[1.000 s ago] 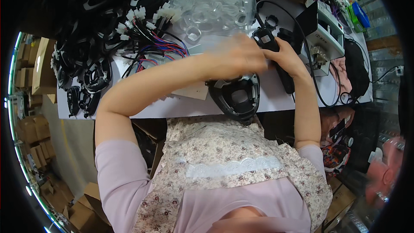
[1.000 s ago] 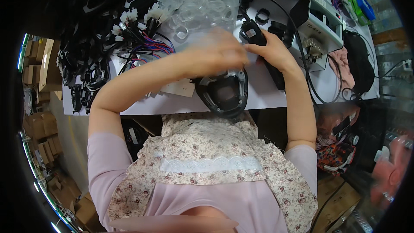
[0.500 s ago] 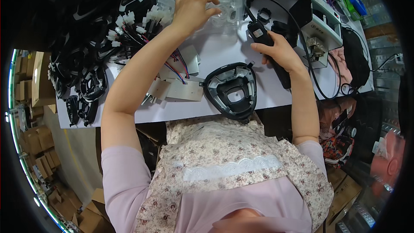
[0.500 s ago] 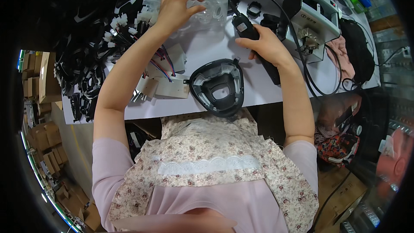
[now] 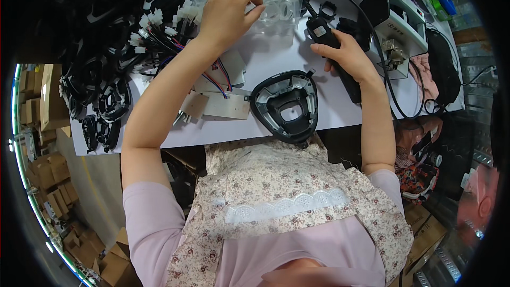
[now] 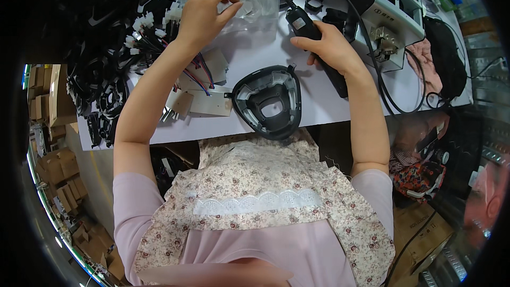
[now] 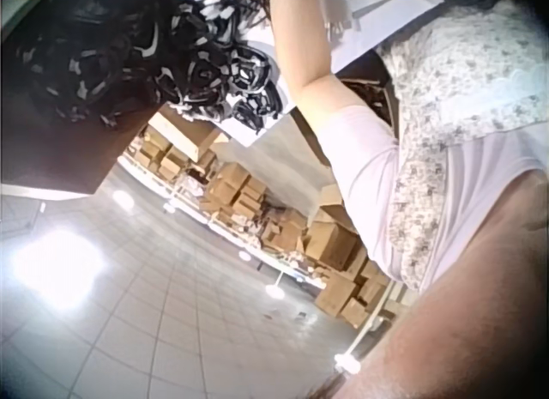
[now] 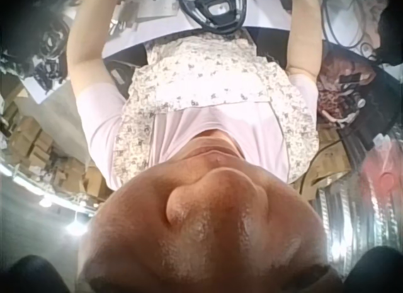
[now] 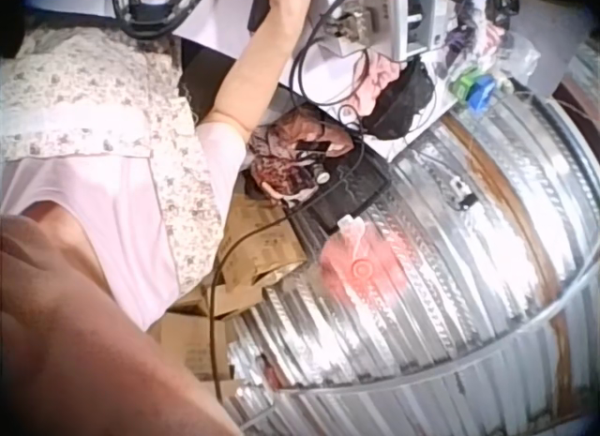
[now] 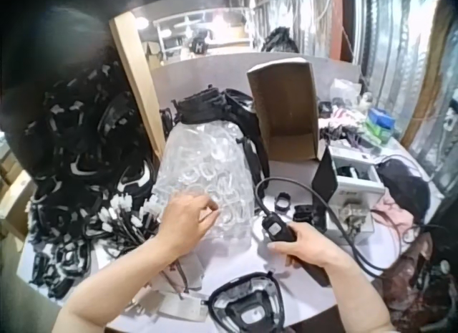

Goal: The person assembles an electronic component by attaching a metal plate to a black plastic housing and securing it with an electric screwdriver.

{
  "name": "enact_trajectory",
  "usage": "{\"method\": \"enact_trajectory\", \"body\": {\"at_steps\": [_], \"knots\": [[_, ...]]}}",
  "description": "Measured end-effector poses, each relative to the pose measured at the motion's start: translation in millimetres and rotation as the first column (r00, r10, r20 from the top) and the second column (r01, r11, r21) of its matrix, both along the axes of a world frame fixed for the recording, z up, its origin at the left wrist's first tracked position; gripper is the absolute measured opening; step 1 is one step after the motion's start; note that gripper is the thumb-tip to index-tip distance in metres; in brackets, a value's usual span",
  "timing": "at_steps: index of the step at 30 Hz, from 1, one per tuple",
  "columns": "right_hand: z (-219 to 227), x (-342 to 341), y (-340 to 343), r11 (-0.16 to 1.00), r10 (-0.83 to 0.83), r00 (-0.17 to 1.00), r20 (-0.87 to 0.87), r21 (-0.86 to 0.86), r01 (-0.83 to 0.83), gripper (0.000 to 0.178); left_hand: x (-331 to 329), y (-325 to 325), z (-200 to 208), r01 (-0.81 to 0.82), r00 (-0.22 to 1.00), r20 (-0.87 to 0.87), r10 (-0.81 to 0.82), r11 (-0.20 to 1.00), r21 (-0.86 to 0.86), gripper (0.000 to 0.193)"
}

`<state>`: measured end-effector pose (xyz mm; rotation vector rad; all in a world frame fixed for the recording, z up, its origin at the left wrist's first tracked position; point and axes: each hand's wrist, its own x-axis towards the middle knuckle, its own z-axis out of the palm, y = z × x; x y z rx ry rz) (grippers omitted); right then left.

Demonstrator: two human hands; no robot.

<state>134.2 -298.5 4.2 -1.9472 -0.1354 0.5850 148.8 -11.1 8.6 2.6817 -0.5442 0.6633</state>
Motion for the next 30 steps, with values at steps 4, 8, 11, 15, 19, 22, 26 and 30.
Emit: {"method": "enact_trajectory", "body": {"at_steps": [4, 8, 11, 15, 19, 22, 26, 30], "knots": [[-1.3, -0.3, -1.1, 1.0, -0.003, 1.0, -0.012, 0.005, 0.003, 0.039, -34.7, -8.1, 22.6, -0.011, 0.956, -0.284, -0.078, 0.954, -0.301, 0.015], [-3.0, 0.8, -0.9, 1.0, 0.0, 1.0, 0.01, -0.007, 0.0, 0.042, -60.8, -11.3, 29.1, -0.022, 0.937, -0.333, -0.106, 0.933, -0.359, 0.015], [-7.0, 1.8, -0.4, 1.0, 0.005, 0.999, 0.045, -0.019, -0.004, 0.046, -74.5, -13.6, 28.2, 0.015, 0.945, -0.297, -0.133, 0.929, -0.369, 0.019], [-6.3, 2.0, 0.2, 1.0, 0.009, 0.999, 0.05, -0.012, -0.008, 0.046, -86.0, -15.1, 25.8, 0.108, 0.963, -0.205, -0.177, 0.945, -0.309, 0.025], [-6.2, -0.1, -0.5, 1.0, -0.005, 0.999, 0.033, -0.001, 0.005, 0.043, -93.6, -17.2, 25.2, 0.146, 0.973, -0.137, -0.188, 0.953, -0.267, 0.028], [-6.2, -0.7, -1.3, 1.0, -0.003, 1.0, 0.014, -0.003, 0.003, 0.042, -98.1, -19.8, 24.5, 0.158, 0.974, -0.124, -0.192, 0.957, -0.242, 0.03], [-9.4, -0.1, -2.3, 1.0, 0.008, 1.0, 0.021, -0.004, -0.008, 0.042, -104.6, -23.2, 24.7, 0.156, 0.97, -0.144, -0.194, 0.959, -0.238, 0.03], [-7.5, -2.0, -1.7, 1.0, -0.004, 0.999, 0.034, 0.001, 0.004, 0.041, -112.6, -31.2, 28.2, 0.134, 0.939, -0.253, -0.231, 0.926, -0.352, 0.034]]}}
